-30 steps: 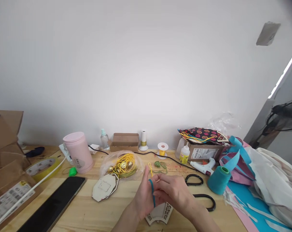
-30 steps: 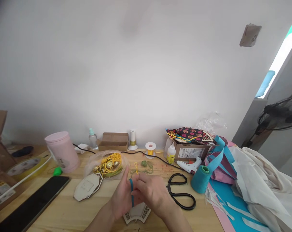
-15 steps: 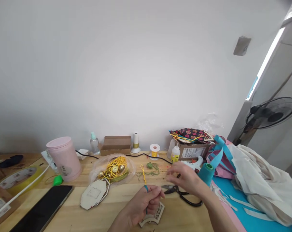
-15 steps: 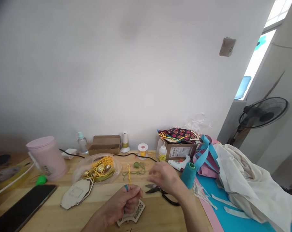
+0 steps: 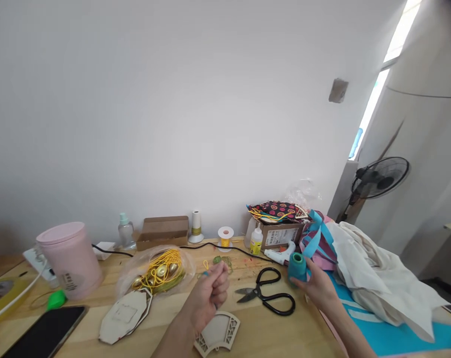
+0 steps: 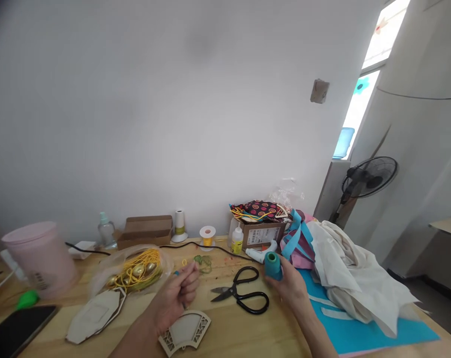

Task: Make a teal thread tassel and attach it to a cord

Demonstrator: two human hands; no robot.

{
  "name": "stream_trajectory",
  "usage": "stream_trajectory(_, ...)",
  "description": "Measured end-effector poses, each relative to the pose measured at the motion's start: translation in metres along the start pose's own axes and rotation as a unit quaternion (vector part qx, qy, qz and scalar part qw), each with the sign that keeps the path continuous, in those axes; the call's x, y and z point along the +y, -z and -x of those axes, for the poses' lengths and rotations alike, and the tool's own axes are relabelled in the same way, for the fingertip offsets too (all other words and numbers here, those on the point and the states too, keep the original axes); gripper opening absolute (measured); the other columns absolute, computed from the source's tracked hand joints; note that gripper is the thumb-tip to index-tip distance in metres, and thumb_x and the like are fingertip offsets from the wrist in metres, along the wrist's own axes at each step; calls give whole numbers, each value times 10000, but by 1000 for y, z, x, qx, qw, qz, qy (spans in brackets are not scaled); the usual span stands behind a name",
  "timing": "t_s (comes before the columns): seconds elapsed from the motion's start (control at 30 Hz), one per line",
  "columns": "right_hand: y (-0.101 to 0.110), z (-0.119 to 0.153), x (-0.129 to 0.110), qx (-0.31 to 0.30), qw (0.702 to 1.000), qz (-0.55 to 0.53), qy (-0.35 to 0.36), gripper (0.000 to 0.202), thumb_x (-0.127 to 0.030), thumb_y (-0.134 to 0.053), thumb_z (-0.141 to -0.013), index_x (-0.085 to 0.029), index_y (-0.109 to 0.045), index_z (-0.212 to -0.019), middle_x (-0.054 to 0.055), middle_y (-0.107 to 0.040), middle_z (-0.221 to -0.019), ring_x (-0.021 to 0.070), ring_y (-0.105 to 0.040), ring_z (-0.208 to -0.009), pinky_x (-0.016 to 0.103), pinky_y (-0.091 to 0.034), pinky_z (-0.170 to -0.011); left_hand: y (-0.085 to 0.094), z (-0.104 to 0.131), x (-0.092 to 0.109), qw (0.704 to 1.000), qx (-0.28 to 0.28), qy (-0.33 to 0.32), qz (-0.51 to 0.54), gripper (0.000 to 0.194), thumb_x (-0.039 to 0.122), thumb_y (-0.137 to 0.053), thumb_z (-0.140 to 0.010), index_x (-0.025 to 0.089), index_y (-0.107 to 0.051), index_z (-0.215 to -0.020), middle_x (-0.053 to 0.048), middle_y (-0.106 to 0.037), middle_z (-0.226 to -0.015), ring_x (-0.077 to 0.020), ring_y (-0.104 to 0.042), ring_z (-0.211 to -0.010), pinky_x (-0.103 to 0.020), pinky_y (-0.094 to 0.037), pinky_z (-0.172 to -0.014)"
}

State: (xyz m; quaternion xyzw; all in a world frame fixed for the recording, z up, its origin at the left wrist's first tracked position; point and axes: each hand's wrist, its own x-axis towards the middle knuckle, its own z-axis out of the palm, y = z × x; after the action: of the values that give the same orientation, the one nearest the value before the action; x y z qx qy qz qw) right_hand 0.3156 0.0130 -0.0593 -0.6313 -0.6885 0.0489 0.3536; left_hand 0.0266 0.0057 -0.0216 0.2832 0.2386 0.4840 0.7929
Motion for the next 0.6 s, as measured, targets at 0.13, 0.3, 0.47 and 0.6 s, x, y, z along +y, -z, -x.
stream_trajectory(0.13,29,1,-15,30,969,124,210,483,-143,-482,-652,-210,-452,-1129,73,-589,-1060,246,-547,-971,416,-419,-840,-22,4,41,997,-25,-65,28,210,255,-647,-675,144,-469,-672,107,-114,-491,-17,-105,-388,-131,-102,-337)
stream_trajectory(0.3,51,9,-14,18,945,191,266,498,-133,-495,-686,-224,-441,-1173,78,-564,-1081,247,-520,-988,401,-428,-823,-42,38,89,988,-42,-150,16,167,196,-570,-742,148,-466,-620,94,-118,-505,-30,-110,-397,-140,-139,-331)
stream_trajectory(0.47,63,6,-13,5,991,50,127,445,-352,-570,-699,-214,-508,-1117,101,-560,-1098,280,-510,-999,422,-424,-829,-43,79,109,984,-21,-167,-57,234,260,-569,-738,158,-453,-563,89,-132,-500,-39,-115,-409,-146,-207,-332)
stream_trajectory(0.6,75,10,-27,-61,956,-278,-75,620,-471,-621,-632,-208,-466,-1172,107,-559,-1111,292,-506,-1018,432,-409,-851,-21,99,107,989,-2,-142,-49,251,240,-598,-707,182,-430,-529,88,-152,-474,-43,-122,-397,-153,-248,-324)
